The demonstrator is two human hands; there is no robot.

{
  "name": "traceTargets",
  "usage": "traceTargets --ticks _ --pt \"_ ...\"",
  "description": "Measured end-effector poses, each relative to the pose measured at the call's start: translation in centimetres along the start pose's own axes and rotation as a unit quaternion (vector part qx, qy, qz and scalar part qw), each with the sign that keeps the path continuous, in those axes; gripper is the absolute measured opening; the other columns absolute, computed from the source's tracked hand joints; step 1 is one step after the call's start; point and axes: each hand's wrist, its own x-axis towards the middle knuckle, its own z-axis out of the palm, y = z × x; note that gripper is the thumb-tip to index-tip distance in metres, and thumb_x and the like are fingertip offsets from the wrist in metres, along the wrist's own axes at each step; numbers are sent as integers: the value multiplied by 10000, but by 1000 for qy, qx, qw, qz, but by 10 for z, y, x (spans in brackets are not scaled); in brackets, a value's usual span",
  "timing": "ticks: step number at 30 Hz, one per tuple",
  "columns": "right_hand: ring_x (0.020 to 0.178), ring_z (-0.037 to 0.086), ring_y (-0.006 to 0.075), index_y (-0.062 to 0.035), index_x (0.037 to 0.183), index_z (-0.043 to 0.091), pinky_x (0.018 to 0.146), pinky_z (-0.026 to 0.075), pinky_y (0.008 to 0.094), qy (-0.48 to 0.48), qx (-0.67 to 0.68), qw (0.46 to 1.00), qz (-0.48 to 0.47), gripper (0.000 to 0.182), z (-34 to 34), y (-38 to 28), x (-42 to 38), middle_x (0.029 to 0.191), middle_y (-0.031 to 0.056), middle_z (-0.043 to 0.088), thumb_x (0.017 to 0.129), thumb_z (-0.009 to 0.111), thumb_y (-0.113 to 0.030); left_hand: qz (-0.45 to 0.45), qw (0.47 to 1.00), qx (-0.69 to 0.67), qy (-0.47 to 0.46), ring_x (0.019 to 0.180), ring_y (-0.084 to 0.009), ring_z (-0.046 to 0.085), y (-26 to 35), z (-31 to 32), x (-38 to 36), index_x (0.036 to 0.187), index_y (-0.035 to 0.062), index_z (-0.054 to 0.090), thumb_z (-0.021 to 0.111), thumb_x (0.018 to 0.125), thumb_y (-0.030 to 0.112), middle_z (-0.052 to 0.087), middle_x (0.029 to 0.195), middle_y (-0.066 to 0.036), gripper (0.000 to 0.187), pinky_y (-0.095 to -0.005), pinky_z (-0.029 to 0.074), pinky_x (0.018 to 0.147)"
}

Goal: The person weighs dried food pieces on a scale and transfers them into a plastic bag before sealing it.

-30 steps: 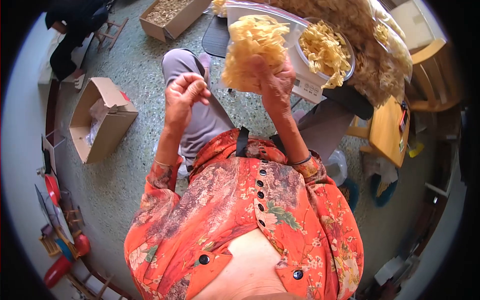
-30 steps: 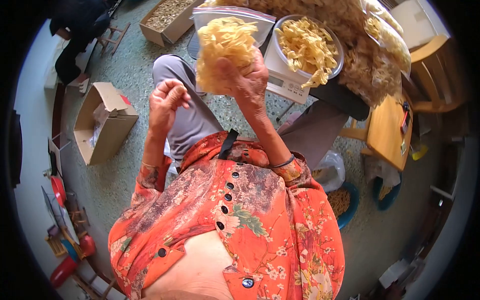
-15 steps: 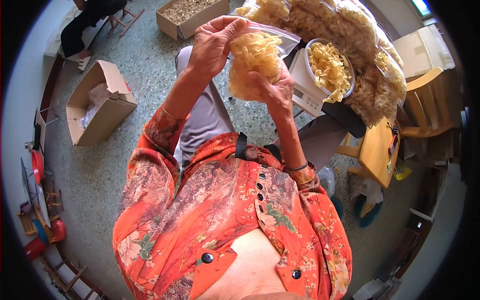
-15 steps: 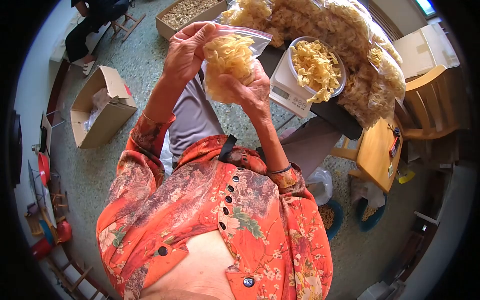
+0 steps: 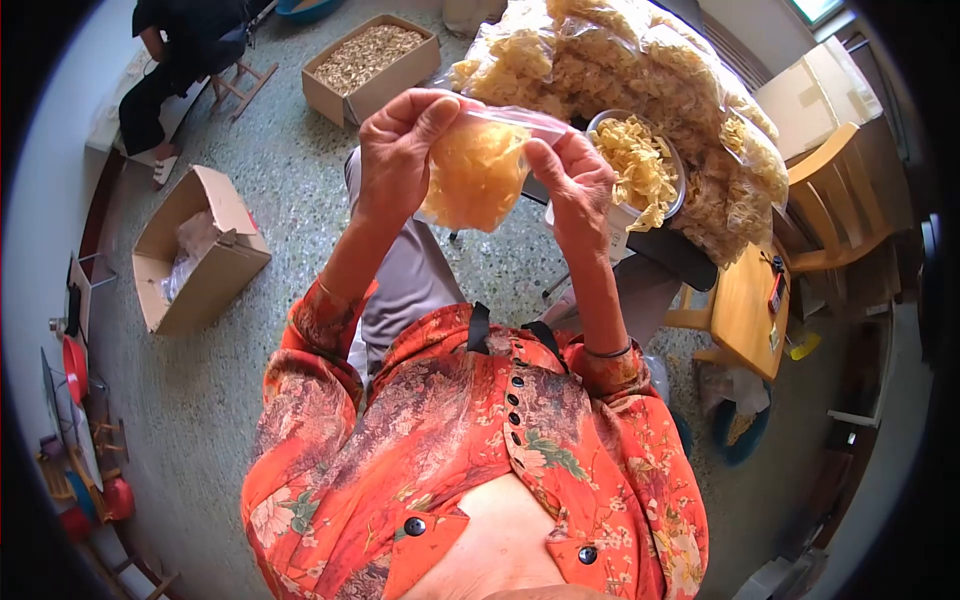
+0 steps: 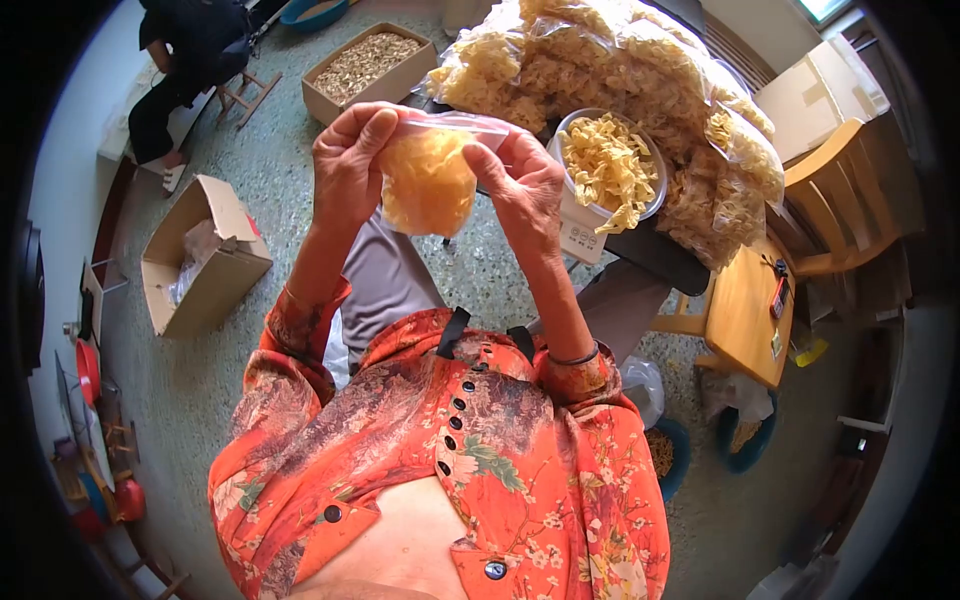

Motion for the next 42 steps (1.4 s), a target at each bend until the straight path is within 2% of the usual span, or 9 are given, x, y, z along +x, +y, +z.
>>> traceTargets --ticks 4,6,9,13,15,22,31,38,42 --pt "811 642 64 25 1045 717 741 526 216 22 50 998 -12 227 5 5 2 902 17 721 930 769 -163 -19 996 88 -11 922 -169 709 7 -10 -4 1059 -27 684 658 996 123 741 1005 -144 165 -305 574 872" --pt "766 629 55 -3 991 729 689 519 220 40 8 999 -34 140 8 9 0 870 5 712 919 770 -115 19 983 171 -56 979 -182 694 21 -13 0 1196 -16 628 738 941 158 724 1016 -124 327 -326 552 912" --pt "813 639 76 -12 947 736 730 521 229 38 -47 997 -40 117 14 7 -1 908 17 687 908 777 -115 66 919 365 -136 1019 -175 684 37 -6 3 1251 17 617 819 841 128 705 1084 -95 471 -325 550 926" --pt "850 634 90 8 941 728 750 527 247 20 -81 991 -101 139 12 9 4 938 41 671 892 788 -107 100 888 423 -153 976 -200 685 44 11 6 1073 26 709 813 807 47 695 1037 -93 286 -320 553 879" --pt "850 631 92 15 936 724 755 527 249 33 -51 993 -105 135 13 5 3 926 46 675 888 788 -93 198 839 479 -163 953 -230 682 42 12 6 976 36 733 799 784 -8 684 1037 -109 207 -340 549 839" --pt "810 617 56 14 918 715 743 524 222 76 -2 996 -51 118 14 3 -3 890 23 704 888 792 -70 329 773 527 -126 955 -277 662 37 17 8 885 82 732 804 747 49 684 1019 -81 159 -395 521 845" --pt "786 599 47 5 921 670 707 519 218 80 -62 990 -97 152 14 4 -4 847 2 670 877 801 -58 352 710 582 -181 906 -284 628 39 21 9 870 57 597 722 839 97 646 850 -80 135 -447 449 900" --pt "810 645 82 1 899 670 705 548 241 65 -69 990 -108 182 9 16 -6 886 30 658 856 819 -95 293 667 636 -253 886 -260 603 62 17 17 831 98 688 784 774 221 629 820 -29 166 -447 434 944" --pt "816 641 95 -18 902 660 699 551 258 38 -46 995 -82 182 11 -2 -10 885 29 650 857 816 -101 259 722 600 -228 998 -251 628 77 30 16 811 95 681 804 743 148 668 957 -66 150 -440 430 983"
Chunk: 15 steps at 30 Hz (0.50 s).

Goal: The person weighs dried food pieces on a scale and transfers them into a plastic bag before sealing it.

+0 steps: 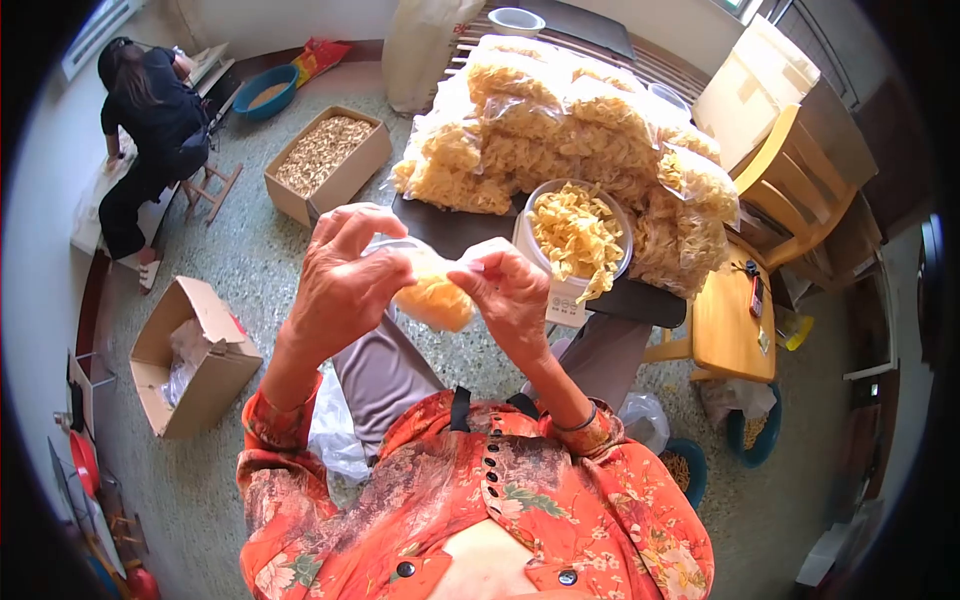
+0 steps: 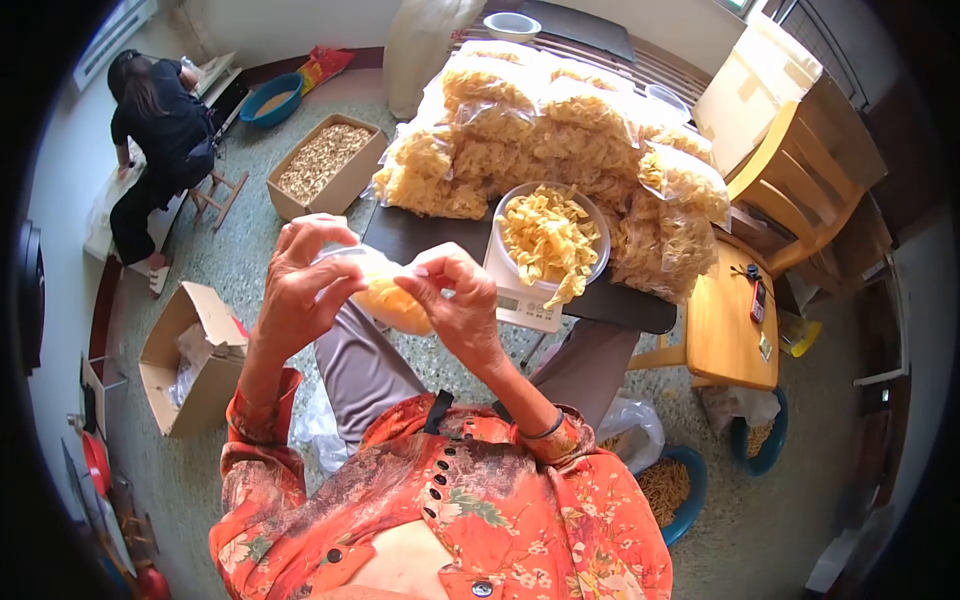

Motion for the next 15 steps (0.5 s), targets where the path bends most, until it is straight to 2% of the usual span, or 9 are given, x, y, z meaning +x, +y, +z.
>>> traceTargets --ticks 1,2,4,5,10,11,12,14,15 --pt "814 641 100 -17 901 661 699 550 262 -11 -14 1000 -11 185 -2 -6 -1 883 35 651 857 816 -108 13 1000 -22 -13 1043 -277 648 1 -5 7 816 75 671 808 745 106 679 1046 -99 157 -445 467 953" --pt "812 641 104 -16 899 661 699 550 265 -23 -28 999 -22 189 -3 -12 -1 881 41 652 858 816 -115 17 1000 -24 -12 1043 -277 648 -1 -5 8 816 75 671 808 745 106 679 1046 -99 157 -445 467 953" --pt "807 640 109 -14 898 663 695 546 269 -32 -18 999 -35 197 -7 -25 2 887 49 657 856 819 -128 -22 978 -179 -103 973 -301 681 -8 -7 8 825 57 667 799 777 89 688 1029 -110 144 -427 526 855" --pt "807 638 107 -14 905 666 691 544 266 -54 -13 998 -28 194 -11 -32 4 893 49 659 857 818 -125 -14 966 -224 -132 831 -293 693 -10 -8 11 852 43 675 781 808 64 691 939 -111 117 -379 553 725" --pt "817 628 92 -25 958 680 661 524 241 -111 -21 994 12 215 -32 -69 22 928 38 657 858 824 -150 0 958 -262 -116 738 -250 682 3 -20 44 875 15 689 766 806 8 679 826 -106 103 -336 544 655" --pt "873 624 95 -35 1009 680 674 515 240 -131 -43 990 3 284 -38 -78 30 992 34 653 840 845 -193 14 962 -251 -109 737 -249 681 4 -23 53 869 15 689 768 801 8 675 823 -106 105 -334 544 652" --pt "962 613 119 -51 1146 656 719 519 269 -171 -108 979 -7 485 -49 -86 39 1094 40 637 782 891 -269 28 965 -240 -102 735 -247 681 3 -26 62 864 16 689 771 797 7 671 819 -107 107 -333 544 650" --pt "1080 613 145 -50 1280 592 815 513 299 -195 -175 964 -36 717 -59 -96 56 1237 55 626 705 943 -295 34 969 -225 -95 732 -248 680 2 -30 80 861 16 688 771 790 -1 664 807 -105 111 -332 543 649" --pt "1107 603 194 -76 1390 503 810 535 343 -225 -205 952 -44 912 -64 -92 65 1276 70 585 656 951 -379 44 971 -215 -93 731 -248 679 0 -32 90 858 14 686 772 787 -2 662 804 -106 112 -331 543 648"
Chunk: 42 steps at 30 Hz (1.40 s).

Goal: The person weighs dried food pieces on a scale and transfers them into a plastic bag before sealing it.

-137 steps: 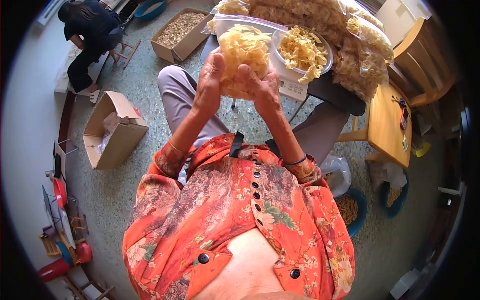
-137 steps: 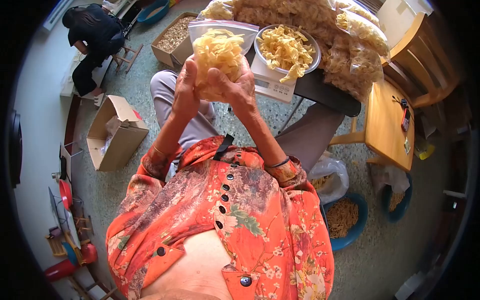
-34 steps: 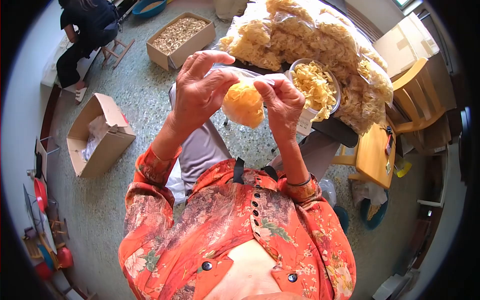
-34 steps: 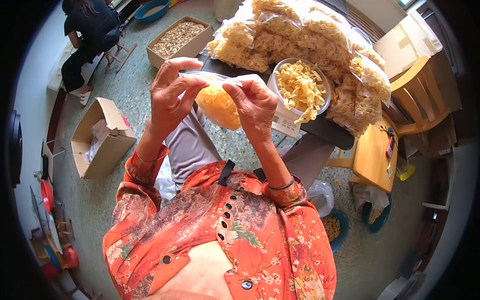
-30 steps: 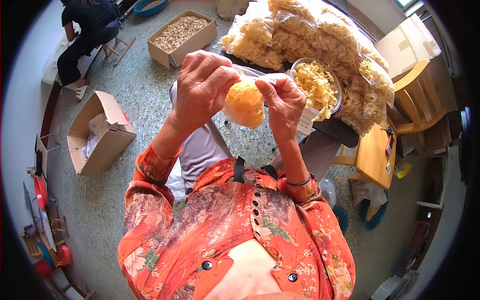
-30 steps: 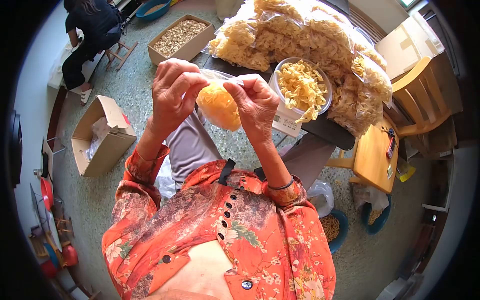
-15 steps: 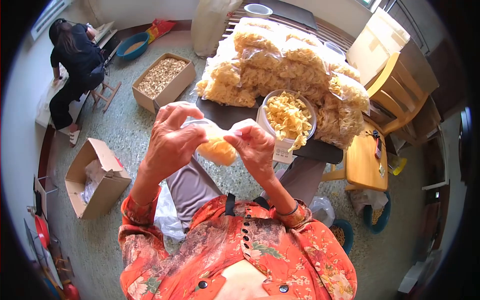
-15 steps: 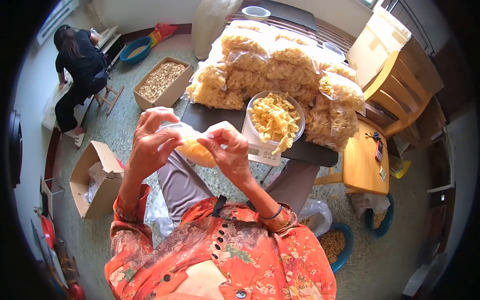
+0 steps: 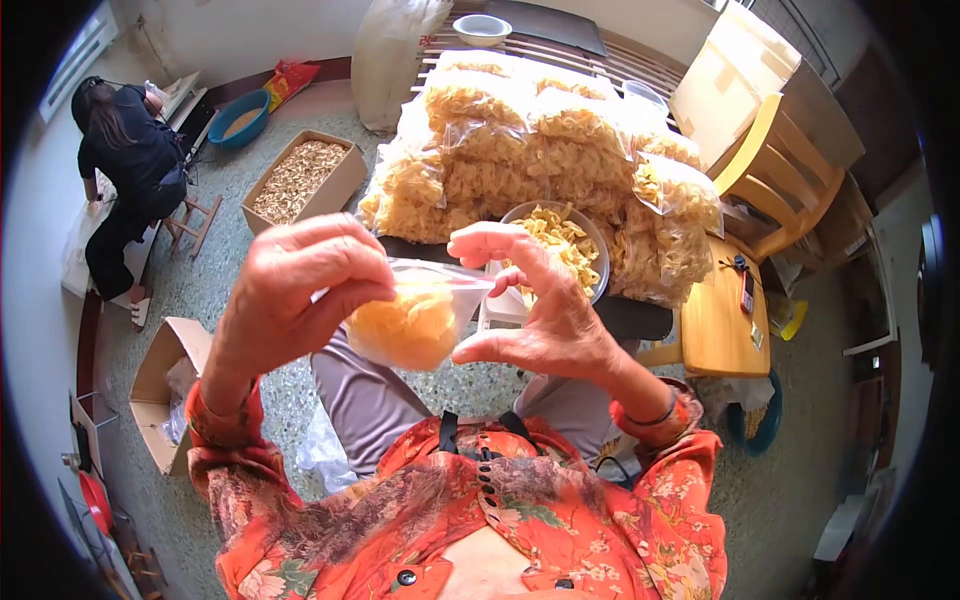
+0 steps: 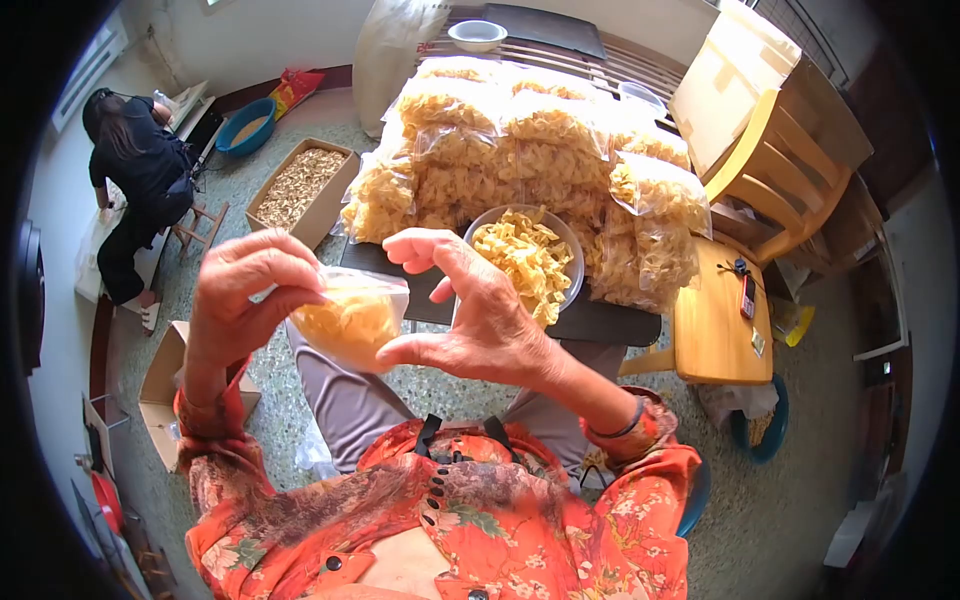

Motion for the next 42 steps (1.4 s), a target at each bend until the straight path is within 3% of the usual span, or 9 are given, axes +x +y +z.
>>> traceTargets --ticks 4,12,19,21,27,30,33,36,42 --pt "1190 608 261 -55 1470 393 848 563 394 -60 -45 997 31 1044 -21 7 27 1392 126 522 641 951 -359 48 997 54 5 752 -238 685 -14 -17 39 848 10 685 795 762 -2 674 817 -106 140 -330 541 673" --pt "989 685 160 -38 1305 587 890 570 346 -31 150 986 70 623 -62 44 114 1113 58 716 771 870 -190 146 966 207 57 882 -228 688 -73 -42 127 977 3 698 730 878 19 706 921 -117 105 -318 542 795" --pt "954 725 208 -31 1135 686 890 580 338 4 -35 999 0 466 -126 91 208 1049 100 742 779 888 -255 254 930 223 148 761 -212 682 -127 -38 213 907 49 721 710 879 90 710 852 -77 51 -326 547 718" --pt "753 648 61 -14 984 729 650 502 214 12 -210 974 84 126 -144 83 220 830 14 708 899 741 -107 268 921 237 151 753 -218 677 -145 -35 230 921 47 719 710 875 82 709 851 -76 58 -326 547 715" --pt "827 664 90 -22 1089 735 701 544 275 54 -96 988 -109 313 -162 138 263 939 54 734 830 822 -175 203 961 140 128 755 -230 667 -180 -16 254 982 28 709 689 879 51 693 842 -102 107 -339 549 709" --pt "957 661 112 -26 1118 722 806 537 294 65 -310 934 164 311 -162 149 279 1060 93 732 836 799 -131 98 972 188 101 767 -258 672 -205 -8 258 948 15 702 692 856 35 681 834 -121 94 -360 549 705" --pt "955 681 169 -41 1113 720 811 549 328 125 -217 960 -126 313 -158 194 284 1067 102 730 824 798 -130 230 942 216 117 755 -302 664 -232 -2 258 891 14 691 696 828 25 670 819 -131 64 -383 539 693" --pt "873 707 239 -35 1100 696 757 580 357 137 -485 798 -329 278 -166 227 297 988 94 713 931 687 -256 189 953 218 94 789 -335 655 -238 9 246 831 20 663 664 838 36 662 823 -137 18 -418 514 706" --pt "1035 684 301 -49 1142 667 926 568 353 148 -389 885 -210 384 -152 267 296 1131 141 672 808 829 -146 122 972 198 17 837 -336 670 -260 27 228 823 36 647 636 862 59 672 870 -135 46 -433 523 743"
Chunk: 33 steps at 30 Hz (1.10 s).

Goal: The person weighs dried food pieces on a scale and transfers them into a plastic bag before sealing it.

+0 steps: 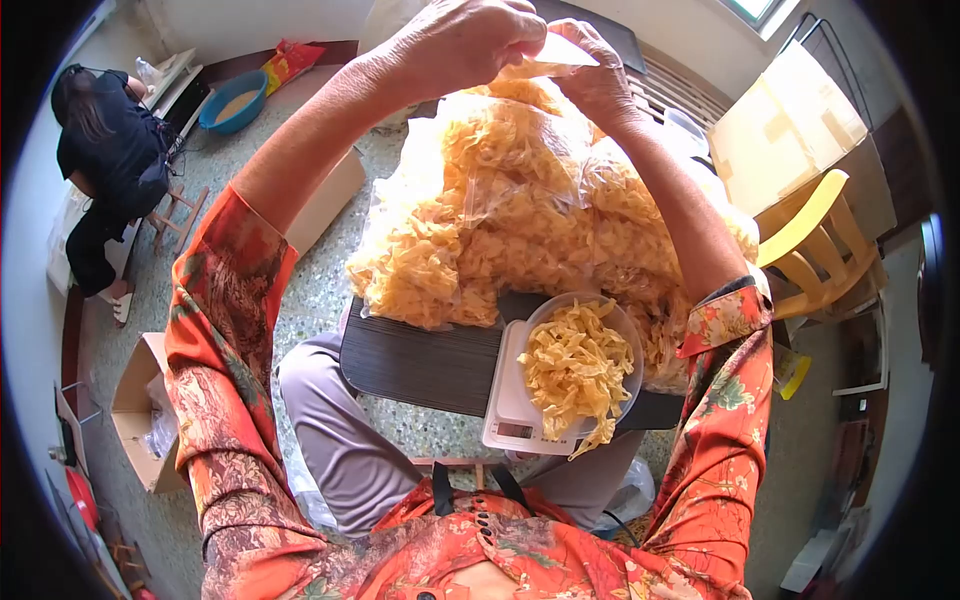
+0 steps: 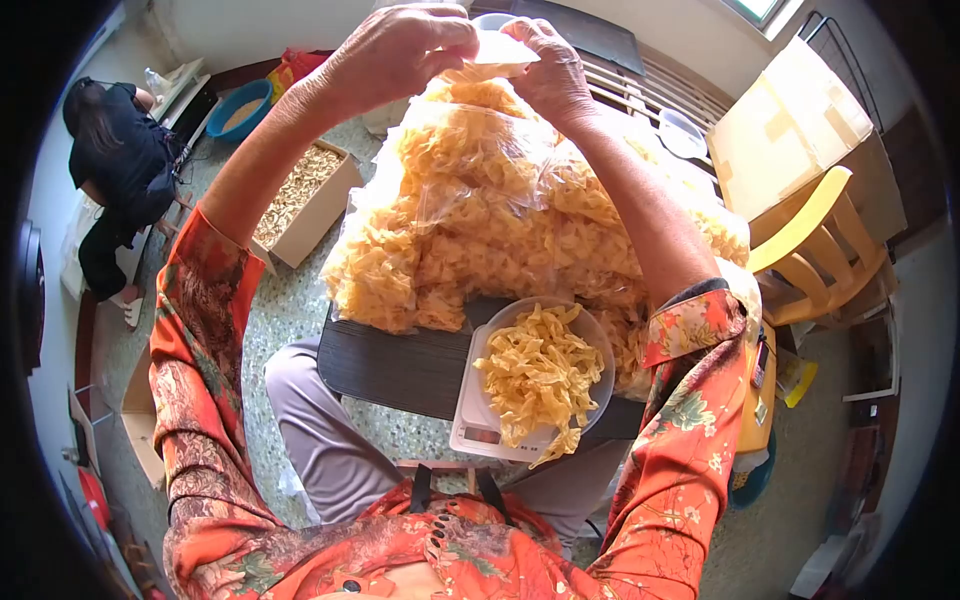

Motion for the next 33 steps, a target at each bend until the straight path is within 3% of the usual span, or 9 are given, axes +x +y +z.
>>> traceTargets --ticks 6,9,11,14,15,23,25,26,33 --pt "1076 612 258 -94 1175 625 966 488 352 -23 131 989 59 389 -8 -23 -12 1110 95 615 825 791 -123 34 995 -94 11 858 -301 687 -5 -3 -11 925 61 725 700 879 113 695 877 -138 74 -385 546 772" --pt "1079 640 346 -65 1178 593 952 528 373 -50 61 997 10 444 -18 -24 -11 1153 150 618 792 812 -83 -203 954 -200 91 846 -199 695 -22 4 -8 966 8 720 642 974 170 734 911 -99 180 -352 549 760" --pt "1088 629 360 -70 1184 558 945 521 404 -72 69 994 -37 500 -26 -21 -12 1155 154 601 763 827 -90 -223 946 -201 123 824 -173 699 -53 28 -12 1006 -8 716 601 1010 202 734 900 -82 239 -339 551 711" --pt "1091 631 363 -93 1189 572 942 523 424 -96 41 995 -1 517 -28 -25 -13 1165 167 602 753 846 -137 -360 900 -245 -5 1325 -283 507 -100 68 -25 1388 62 541 457 1037 564 567 1409 -173 619 -440 408 1090" --pt "1091 631 363 -93 1189 572 942 523 424 -96 42 995 -2 517 -29 -27 -14 1165 167 602 753 846 -137 -384 885 -262 -33 1368 -301 458 -72 55 -17 1426 68 505 443 1044 555 501 1485 -164 622 -458 371 1122" --pt "1059 688 228 -65 1222 591 720 632 307 -60 76 991 97 327 -28 -12 -14 1177 160 633 926 697 -154 -404 853 -328 -29 1342 -283 477 -73 83 -10 1414 82 521 402 1041 596 517 1471 -141 646 -448 357 1127" --pt "900 731 218 -15 1234 574 638 631 322 -82 129 928 340 358 -36 -29 -2 1099 166 669 988 624 -270 -399 851 -342 -13 1334 -276 481 -81 97 -12 1417 87 518 399 1039 605 523 1463 -138 652 -439 354 1128" --pt "739 726 199 10 1241 563 585 616 320 -88 116 932 333 505 -33 -27 -1 1036 154 688 1015 556 -442 -393 847 -356 6 1326 -270 485 -86 104 -14 1420 91 515 395 1037 614 529 1456 -135 658 -431 351 1128" --pt "821 612 132 -90 1177 569 666 544 311 -175 249 844 442 587 -31 -32 2 944 50 628 897 677 -594 -460 804 -377 18 1293 -258 515 -72 93 -6 1436 74 487 378 1037 630 543 1426 -157 693 -421 358 1125"
